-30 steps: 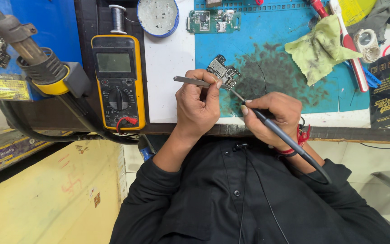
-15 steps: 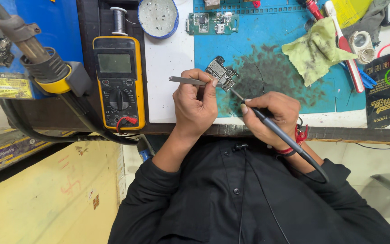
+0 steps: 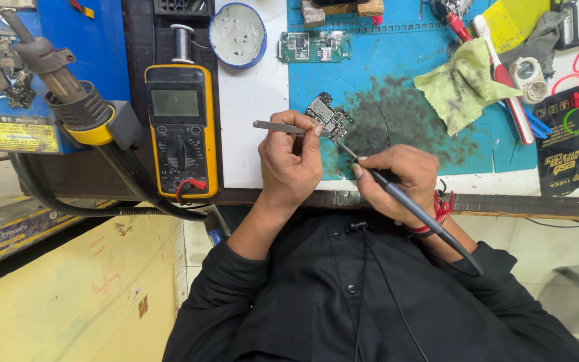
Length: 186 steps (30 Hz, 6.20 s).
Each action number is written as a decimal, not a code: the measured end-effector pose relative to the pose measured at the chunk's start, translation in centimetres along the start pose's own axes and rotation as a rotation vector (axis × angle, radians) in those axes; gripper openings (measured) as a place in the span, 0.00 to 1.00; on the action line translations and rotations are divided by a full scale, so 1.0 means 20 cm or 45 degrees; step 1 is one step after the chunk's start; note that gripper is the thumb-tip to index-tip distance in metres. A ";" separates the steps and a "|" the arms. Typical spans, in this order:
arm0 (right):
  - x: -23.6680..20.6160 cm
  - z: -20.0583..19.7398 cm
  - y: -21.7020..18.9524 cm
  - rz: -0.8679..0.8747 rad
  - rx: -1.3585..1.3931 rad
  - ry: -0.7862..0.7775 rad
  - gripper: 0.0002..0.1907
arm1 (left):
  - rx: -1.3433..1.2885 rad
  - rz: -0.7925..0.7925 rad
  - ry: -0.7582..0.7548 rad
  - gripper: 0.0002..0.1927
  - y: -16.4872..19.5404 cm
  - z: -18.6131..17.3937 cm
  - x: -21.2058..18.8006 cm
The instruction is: The person uses a soldering iron and tweezers to apply solder to a small circuit board. They repeatedly heat and reflow solder on specific points while holding the board steady.
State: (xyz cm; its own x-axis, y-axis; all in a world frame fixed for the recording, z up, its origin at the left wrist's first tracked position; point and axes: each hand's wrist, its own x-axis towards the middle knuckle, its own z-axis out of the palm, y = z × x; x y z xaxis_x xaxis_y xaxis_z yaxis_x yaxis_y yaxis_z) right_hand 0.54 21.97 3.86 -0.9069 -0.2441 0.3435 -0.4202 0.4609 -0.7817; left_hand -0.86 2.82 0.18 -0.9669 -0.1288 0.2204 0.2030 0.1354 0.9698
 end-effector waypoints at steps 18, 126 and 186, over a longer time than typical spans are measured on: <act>0.00 0.01 0.02 -0.016 0.016 -0.005 0.06 | -0.008 -0.019 -0.010 0.09 0.00 0.00 0.00; -0.02 -0.06 0.02 -0.002 -0.221 0.113 0.05 | 0.057 0.008 -0.101 0.06 0.05 0.04 0.02; -0.02 -0.10 -0.05 0.037 -0.193 0.126 0.04 | 0.097 0.025 -0.043 0.06 0.11 0.08 -0.01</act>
State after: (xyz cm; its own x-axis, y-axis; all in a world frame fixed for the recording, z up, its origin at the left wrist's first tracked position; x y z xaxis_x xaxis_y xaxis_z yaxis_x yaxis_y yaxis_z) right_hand 1.33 23.24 5.51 -0.9143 -0.1470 0.3774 -0.3870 0.5916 -0.7072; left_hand -0.47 4.64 2.11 -0.9678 -0.0922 0.2341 0.2106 0.2117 0.9544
